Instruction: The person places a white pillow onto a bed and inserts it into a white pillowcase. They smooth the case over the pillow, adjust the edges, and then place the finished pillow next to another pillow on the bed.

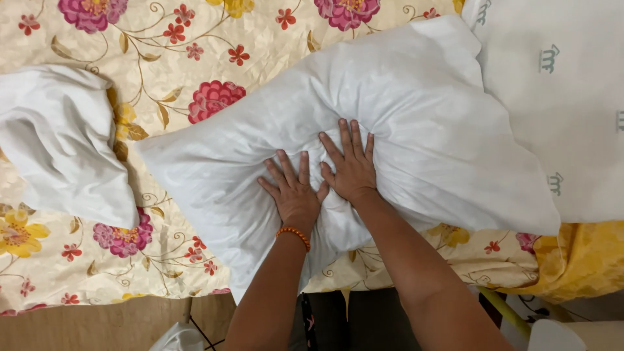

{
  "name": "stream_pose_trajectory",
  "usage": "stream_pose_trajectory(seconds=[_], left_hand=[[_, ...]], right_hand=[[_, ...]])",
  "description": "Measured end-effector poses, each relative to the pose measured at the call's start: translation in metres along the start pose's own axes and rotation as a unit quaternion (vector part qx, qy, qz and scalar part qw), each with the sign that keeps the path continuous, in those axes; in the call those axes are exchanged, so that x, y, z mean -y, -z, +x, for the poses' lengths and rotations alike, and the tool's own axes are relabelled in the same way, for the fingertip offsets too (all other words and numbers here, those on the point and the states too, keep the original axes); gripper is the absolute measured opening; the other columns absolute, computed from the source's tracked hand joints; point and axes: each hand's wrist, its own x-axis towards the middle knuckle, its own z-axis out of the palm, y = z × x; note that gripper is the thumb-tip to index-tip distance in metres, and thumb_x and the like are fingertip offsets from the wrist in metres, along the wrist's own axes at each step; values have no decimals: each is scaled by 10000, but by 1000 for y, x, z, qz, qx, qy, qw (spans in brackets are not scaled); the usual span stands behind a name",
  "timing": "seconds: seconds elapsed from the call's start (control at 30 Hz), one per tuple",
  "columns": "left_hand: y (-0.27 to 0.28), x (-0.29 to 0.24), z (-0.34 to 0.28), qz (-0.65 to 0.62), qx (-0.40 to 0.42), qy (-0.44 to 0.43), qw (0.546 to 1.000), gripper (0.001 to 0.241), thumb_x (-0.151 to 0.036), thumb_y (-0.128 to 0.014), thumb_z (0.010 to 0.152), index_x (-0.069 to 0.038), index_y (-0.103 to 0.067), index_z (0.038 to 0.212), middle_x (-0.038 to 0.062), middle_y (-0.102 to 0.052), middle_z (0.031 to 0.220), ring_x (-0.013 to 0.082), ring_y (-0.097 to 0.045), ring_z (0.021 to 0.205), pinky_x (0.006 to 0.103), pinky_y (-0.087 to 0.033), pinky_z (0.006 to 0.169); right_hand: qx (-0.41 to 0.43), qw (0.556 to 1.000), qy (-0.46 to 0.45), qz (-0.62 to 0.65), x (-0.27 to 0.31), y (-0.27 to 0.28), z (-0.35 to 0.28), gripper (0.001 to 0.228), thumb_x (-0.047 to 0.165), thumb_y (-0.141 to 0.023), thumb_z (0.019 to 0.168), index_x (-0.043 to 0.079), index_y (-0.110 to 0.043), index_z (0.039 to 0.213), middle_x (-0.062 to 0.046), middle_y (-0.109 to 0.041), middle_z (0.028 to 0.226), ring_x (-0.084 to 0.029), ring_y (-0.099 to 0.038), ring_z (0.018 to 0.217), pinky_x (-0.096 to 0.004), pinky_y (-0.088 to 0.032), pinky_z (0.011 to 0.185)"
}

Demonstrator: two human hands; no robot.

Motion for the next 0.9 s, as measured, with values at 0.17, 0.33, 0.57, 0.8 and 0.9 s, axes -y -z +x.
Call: stream_pose_trajectory(seconds=[0.17, 0.33, 0.57, 0.8, 0.9], left_hand=[[4, 1, -5, 3, -17, 13, 1000, 900, -697, -389, 934, -287, -37, 1654, 227, 160, 1682, 511, 143, 1520, 768, 25, 1133], [8, 5, -23, -13, -51, 16, 998, 929, -721, -406, 917, -269, -64, 1653, 230, 146, 1683, 504, 150, 1519, 775, 42, 1128], [11, 12, -54, -95, -204, -23, 974, 986, -720, -510, 885, -212, -160, 1653, 250, 56, 1696, 505, 100, 1543, 777, 67, 1142], [12, -33, -57, -176, -363, -16, 915, 889, -708, -518, 975, -271, -196, 1679, 256, 26, 1731, 491, 79, 1594, 778, 70, 1188], [32, -79, -51, -130, -270, 26, 954, 889, -735, -508, 934, -323, -211, 1664, 224, 39, 1718, 517, 105, 1549, 795, 70, 1140]], right_hand=[[-10, 1000, 23, -4, 1, 4, -2, 700, 471, -516, 985, 305, -310, 1633, -148, -34, 1727, -348, 11, 1591, -640, 18, 1233], [-21, 999, 37, 5, 6, 22, -11, 709, 477, -518, 992, 299, -294, 1641, -167, -29, 1720, -360, 10, 1586, -646, 14, 1229], [-24, 989, 127, 70, -18, 74, -29, 706, 461, -554, 1000, 268, -305, 1631, -212, -143, 1702, -394, -96, 1583, -647, -76, 1233], [-137, 980, 137, -31, -102, 124, -16, 693, 475, -578, 1000, 256, -366, 1623, -229, -178, 1685, -408, -134, 1570, -664, -93, 1222], [-95, 988, 116, -33, -145, 91, -7, 695, 462, -553, 1023, 274, -332, 1655, -201, -157, 1722, -382, -126, 1593, -642, -101, 1248]])
